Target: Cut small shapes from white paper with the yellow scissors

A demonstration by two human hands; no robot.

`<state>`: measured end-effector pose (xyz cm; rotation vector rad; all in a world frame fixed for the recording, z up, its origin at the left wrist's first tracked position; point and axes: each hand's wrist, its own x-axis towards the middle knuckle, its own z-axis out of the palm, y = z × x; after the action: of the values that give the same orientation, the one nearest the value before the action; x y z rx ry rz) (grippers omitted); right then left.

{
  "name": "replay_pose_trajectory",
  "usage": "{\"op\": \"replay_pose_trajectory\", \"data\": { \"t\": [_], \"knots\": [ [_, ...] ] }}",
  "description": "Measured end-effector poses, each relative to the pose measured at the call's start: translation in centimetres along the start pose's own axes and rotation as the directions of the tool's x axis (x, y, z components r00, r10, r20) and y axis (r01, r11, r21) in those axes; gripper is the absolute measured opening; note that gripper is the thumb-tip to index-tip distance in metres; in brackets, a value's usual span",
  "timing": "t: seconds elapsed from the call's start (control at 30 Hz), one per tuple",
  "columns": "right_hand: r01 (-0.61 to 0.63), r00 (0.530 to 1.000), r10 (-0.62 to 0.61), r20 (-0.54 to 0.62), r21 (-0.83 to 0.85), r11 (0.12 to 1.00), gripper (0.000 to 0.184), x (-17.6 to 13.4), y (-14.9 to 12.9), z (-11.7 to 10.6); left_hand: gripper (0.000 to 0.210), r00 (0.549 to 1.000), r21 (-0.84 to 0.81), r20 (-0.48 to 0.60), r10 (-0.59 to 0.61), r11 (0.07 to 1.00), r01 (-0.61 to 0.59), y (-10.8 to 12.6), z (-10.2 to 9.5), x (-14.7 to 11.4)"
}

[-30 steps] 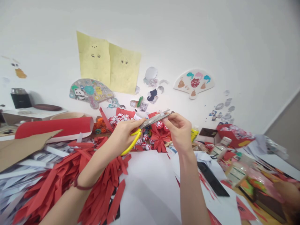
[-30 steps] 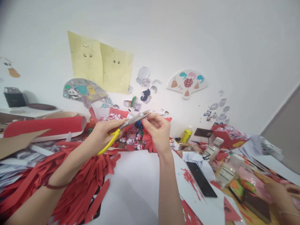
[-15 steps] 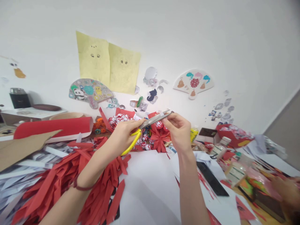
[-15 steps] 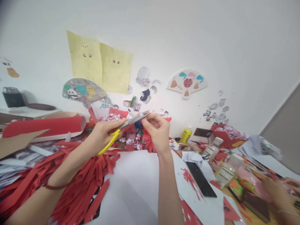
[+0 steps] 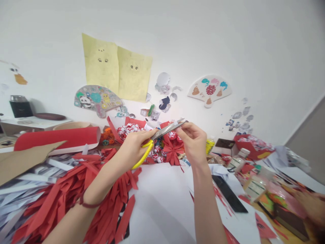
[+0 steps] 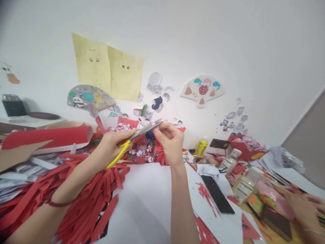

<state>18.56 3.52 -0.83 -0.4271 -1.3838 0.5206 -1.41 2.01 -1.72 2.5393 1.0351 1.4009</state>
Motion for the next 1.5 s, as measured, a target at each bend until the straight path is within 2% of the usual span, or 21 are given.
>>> {"op": "replay_pose_trajectory", "data": {
  "t": [0.67, 0.87, 0.97, 1.17, 1.5],
  "knots": [
    [0.104, 0.974, -0.072, -0.214, 0.140, 0.985, 0.012, -0.6, 0.6, 2.7, 0.041, 0.988, -0.131, -0.108, -0.110, 0.987, 0.095, 1.8, 1.9, -0.3],
    [0.132, 0.968, -0.100, -0.232, 0.128, 0.983, 0.011, -0.8, 0.4, 3.2, 0.018, 0.987, -0.171, -0.089, -0.135, 0.978, 0.119, 2.4, 1.9, -0.4],
    [0.130, 0.966, -0.102, -0.238, 0.107, 0.986, 0.011, -0.8, 0.4, 3.3, 0.014, 0.988, -0.195, -0.074, -0.137, 0.973, 0.120, 2.6, 1.9, -0.4],
    [0.123, 0.962, -0.108, -0.250, 0.045, 0.991, 0.015, -1.0, 0.5, 3.6, 0.021, 0.982, -0.182, -0.090, -0.167, 0.972, 0.149, 2.5, 2.1, -0.5],
    [0.144, 0.956, -0.121, -0.267, 0.067, 0.987, 0.014, -1.2, 0.6, 3.9, 0.037, 0.969, -0.085, -0.145, -0.199, 0.978, 0.189, 2.8, 2.8, -0.8]
  ]
}}
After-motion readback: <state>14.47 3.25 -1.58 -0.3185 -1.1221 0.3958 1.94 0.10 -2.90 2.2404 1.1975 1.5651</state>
